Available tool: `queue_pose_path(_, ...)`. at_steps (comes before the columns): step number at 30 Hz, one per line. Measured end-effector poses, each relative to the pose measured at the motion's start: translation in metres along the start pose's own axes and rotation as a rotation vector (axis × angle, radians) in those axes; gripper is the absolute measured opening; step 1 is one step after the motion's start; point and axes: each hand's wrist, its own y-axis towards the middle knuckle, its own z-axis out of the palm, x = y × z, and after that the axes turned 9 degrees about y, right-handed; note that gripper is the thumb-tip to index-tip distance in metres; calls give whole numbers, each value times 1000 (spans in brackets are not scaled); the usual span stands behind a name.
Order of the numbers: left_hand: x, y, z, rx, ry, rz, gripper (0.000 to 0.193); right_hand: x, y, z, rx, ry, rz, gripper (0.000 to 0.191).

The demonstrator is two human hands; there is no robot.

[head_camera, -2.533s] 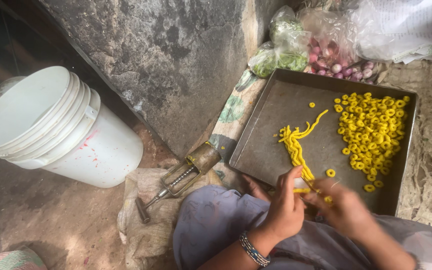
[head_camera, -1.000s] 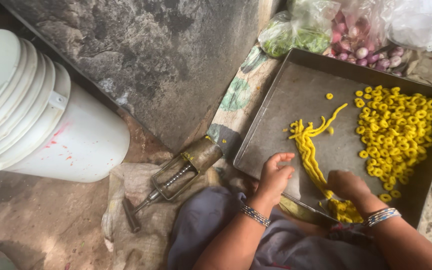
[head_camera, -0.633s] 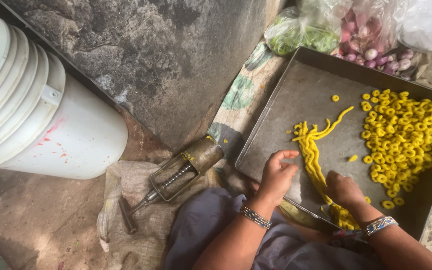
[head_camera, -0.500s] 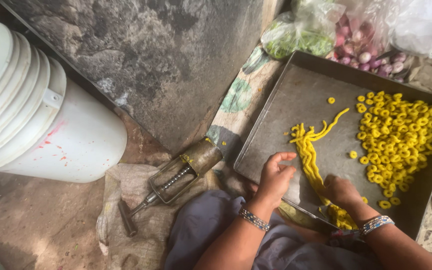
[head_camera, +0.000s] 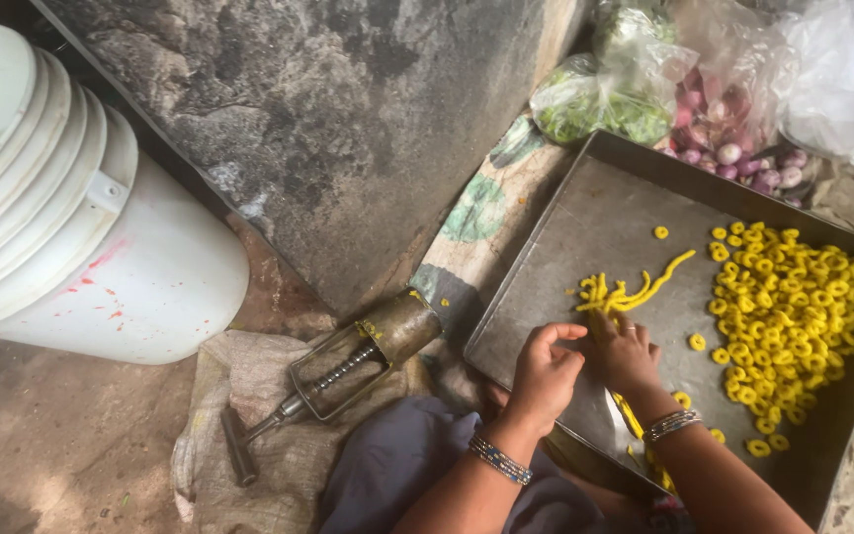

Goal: The person sits on the floor with a metal tray of yellow dough on their lap. They pinch pieces off long extruded dough strands, shape the pieces into small rings by hand, and place the rings onto the tray with a growing pile of similar rings. A manual dough press rests beside the tray.

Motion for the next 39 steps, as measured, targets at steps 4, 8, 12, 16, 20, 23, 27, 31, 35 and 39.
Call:
queue_pose_path(4, -5, -1, 1, -26, 56, 38, 32, -16, 9, -6, -154, 123, 81, 35)
queue_pose_path(8, -14, -5, 7, -79, 130, 274, 31, -64, 13, -40, -294, 333, -86, 17)
queue_pose_path(12, -35, -20, 13, -138, 419, 693, 33, -84, -21, -82, -93, 638, 67, 25)
queue_pose_path(16, -44, -52, 27, 74, 398, 730, 46, -88, -74, -97, 10, 578, -15, 28)
queue_pose_path(20, -36, -70, 36, 281, 258, 364, 43, -107, -110, -82, 40, 447, 10, 28)
queue_pose_path(23, -29, -69, 37, 206, 155, 278, 28, -122, -124, -61, 270, 659, 224, 26)
queue_pose_path(27, -24, -73, 35, 108, 409, 624, 11, -122, -128, -43, 243, 1211, 196, 24)
queue_pose_path(31, -24, -74, 34, 211, 337, 496, 11, -105, -121, -47, 65, 832, 119, 26)
queue_pose_path(35, -25, -67, 31, 268, 216, 360, 18, -87, -121, -57, -97, 445, -115, 27)
queue_pose_path(39, -28, -64, 26, 284, 186, 335, 18, -82, -118, -63, -118, 327, -447, 22)
